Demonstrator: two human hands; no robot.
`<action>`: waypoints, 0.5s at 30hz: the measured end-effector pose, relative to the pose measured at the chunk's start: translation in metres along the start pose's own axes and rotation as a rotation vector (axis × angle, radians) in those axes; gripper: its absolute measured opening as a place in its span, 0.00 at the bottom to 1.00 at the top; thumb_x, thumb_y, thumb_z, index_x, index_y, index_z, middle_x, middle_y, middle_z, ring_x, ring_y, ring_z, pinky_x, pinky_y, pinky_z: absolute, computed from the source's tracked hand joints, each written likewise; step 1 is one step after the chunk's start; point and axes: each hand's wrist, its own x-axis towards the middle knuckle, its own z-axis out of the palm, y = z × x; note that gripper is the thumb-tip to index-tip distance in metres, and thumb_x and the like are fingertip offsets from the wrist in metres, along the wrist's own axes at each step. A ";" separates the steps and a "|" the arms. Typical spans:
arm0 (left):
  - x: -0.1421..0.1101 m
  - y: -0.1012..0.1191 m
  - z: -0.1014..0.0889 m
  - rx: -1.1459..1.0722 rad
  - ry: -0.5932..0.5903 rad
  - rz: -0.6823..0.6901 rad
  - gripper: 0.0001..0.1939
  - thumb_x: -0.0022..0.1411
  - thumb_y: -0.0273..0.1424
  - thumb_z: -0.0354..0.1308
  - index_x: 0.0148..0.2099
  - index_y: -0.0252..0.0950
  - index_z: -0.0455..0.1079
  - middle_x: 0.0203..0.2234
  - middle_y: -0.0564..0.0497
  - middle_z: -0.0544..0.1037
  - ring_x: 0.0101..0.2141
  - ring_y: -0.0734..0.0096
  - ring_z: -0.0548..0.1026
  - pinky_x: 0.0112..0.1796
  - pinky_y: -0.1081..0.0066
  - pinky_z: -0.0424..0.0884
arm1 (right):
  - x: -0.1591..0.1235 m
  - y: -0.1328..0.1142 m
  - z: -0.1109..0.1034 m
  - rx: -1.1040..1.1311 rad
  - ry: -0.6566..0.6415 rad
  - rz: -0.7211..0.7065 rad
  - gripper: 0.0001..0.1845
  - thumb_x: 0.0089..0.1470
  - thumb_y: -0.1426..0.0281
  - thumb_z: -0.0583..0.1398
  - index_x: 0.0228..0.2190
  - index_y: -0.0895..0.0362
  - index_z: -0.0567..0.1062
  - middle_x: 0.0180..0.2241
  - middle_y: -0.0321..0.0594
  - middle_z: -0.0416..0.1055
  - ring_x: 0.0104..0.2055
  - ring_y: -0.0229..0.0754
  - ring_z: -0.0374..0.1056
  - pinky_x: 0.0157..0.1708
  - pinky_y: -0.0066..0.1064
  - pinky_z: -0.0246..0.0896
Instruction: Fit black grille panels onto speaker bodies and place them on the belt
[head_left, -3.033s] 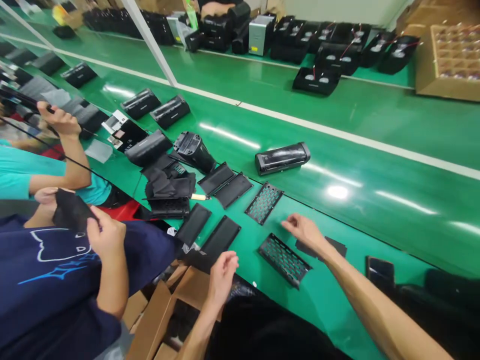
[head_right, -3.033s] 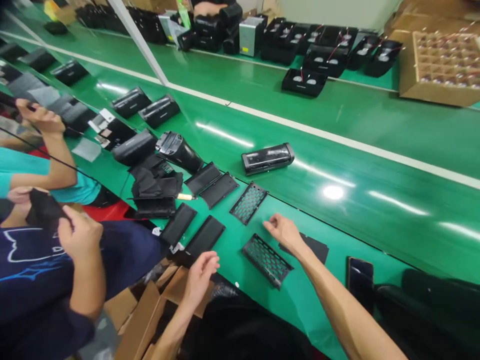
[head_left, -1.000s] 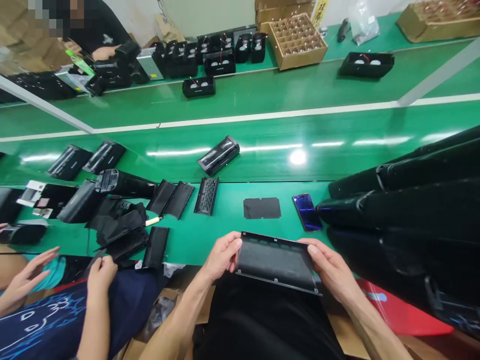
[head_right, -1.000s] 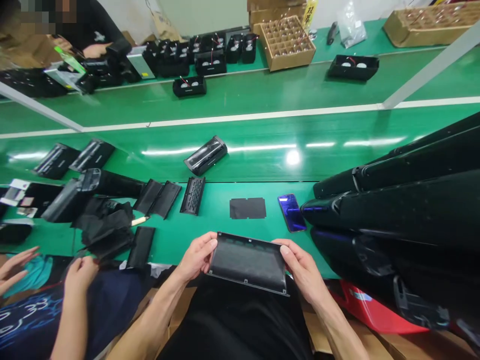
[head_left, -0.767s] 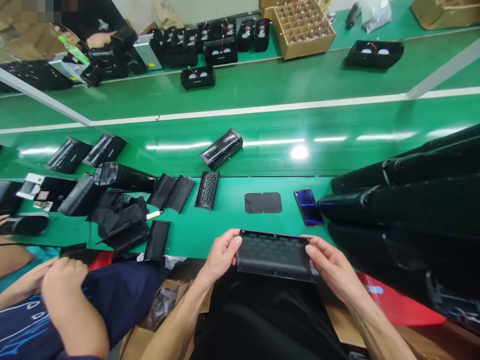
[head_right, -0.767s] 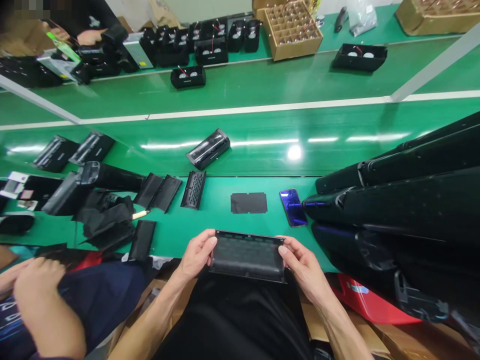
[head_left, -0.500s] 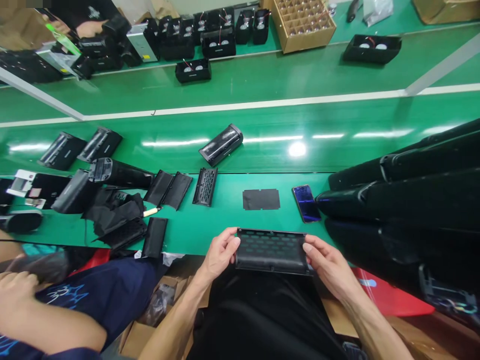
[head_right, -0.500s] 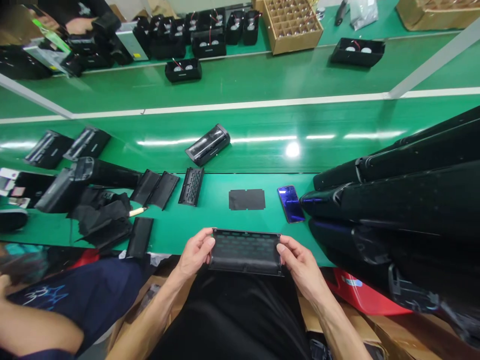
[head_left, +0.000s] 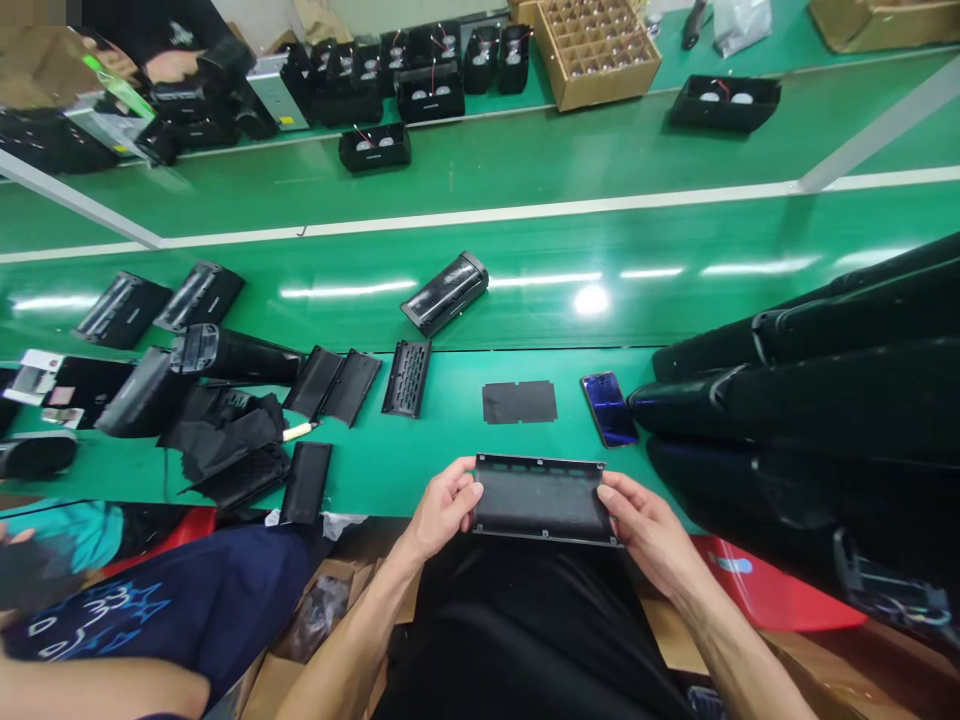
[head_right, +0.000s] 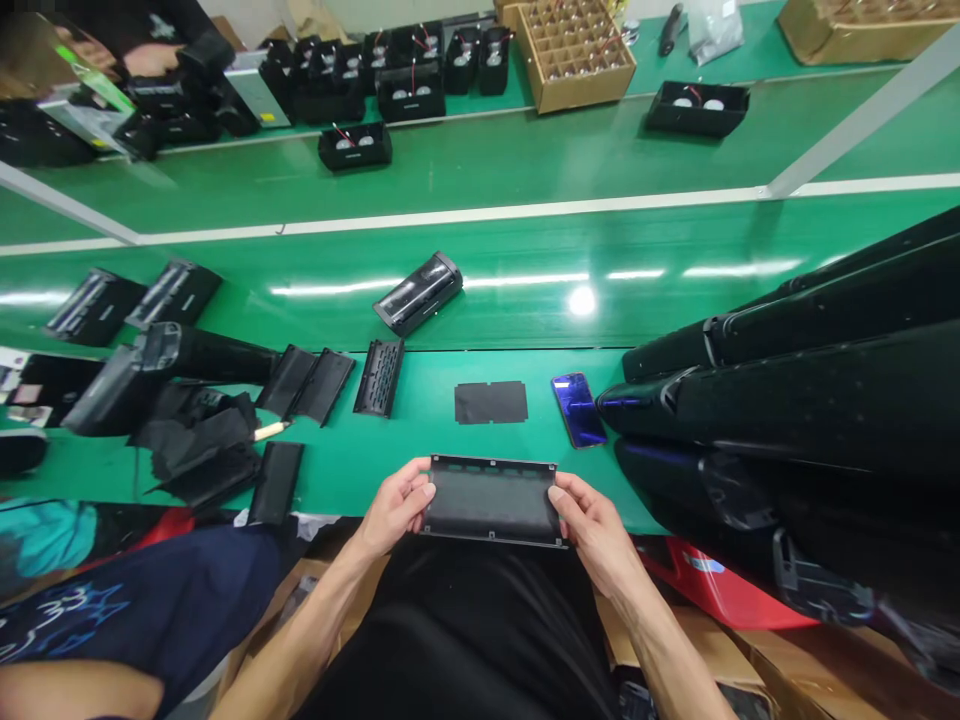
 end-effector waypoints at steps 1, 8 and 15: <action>0.000 0.002 0.000 0.003 -0.001 -0.013 0.34 0.62 0.56 0.60 0.55 0.32 0.64 0.20 0.63 0.65 0.15 0.80 0.63 0.19 0.76 0.56 | 0.000 -0.001 0.001 0.005 0.003 0.001 0.27 0.45 0.51 0.74 0.41 0.54 0.82 0.22 0.34 0.73 0.22 0.39 0.68 0.24 0.29 0.67; 0.003 0.005 -0.002 0.006 0.002 -0.079 0.38 0.61 0.56 0.60 0.59 0.30 0.63 0.16 0.62 0.68 0.13 0.81 0.59 0.17 0.78 0.51 | 0.001 -0.005 0.007 0.090 -0.011 0.040 0.24 0.42 0.53 0.76 0.36 0.54 0.82 0.26 0.36 0.78 0.23 0.38 0.71 0.26 0.27 0.69; 0.006 0.000 -0.002 -0.036 0.004 -0.058 0.35 0.62 0.54 0.60 0.58 0.31 0.65 0.15 0.63 0.67 0.12 0.82 0.58 0.16 0.79 0.52 | 0.001 -0.006 0.010 0.088 0.010 0.059 0.24 0.42 0.53 0.76 0.35 0.54 0.81 0.26 0.36 0.79 0.22 0.39 0.71 0.25 0.29 0.69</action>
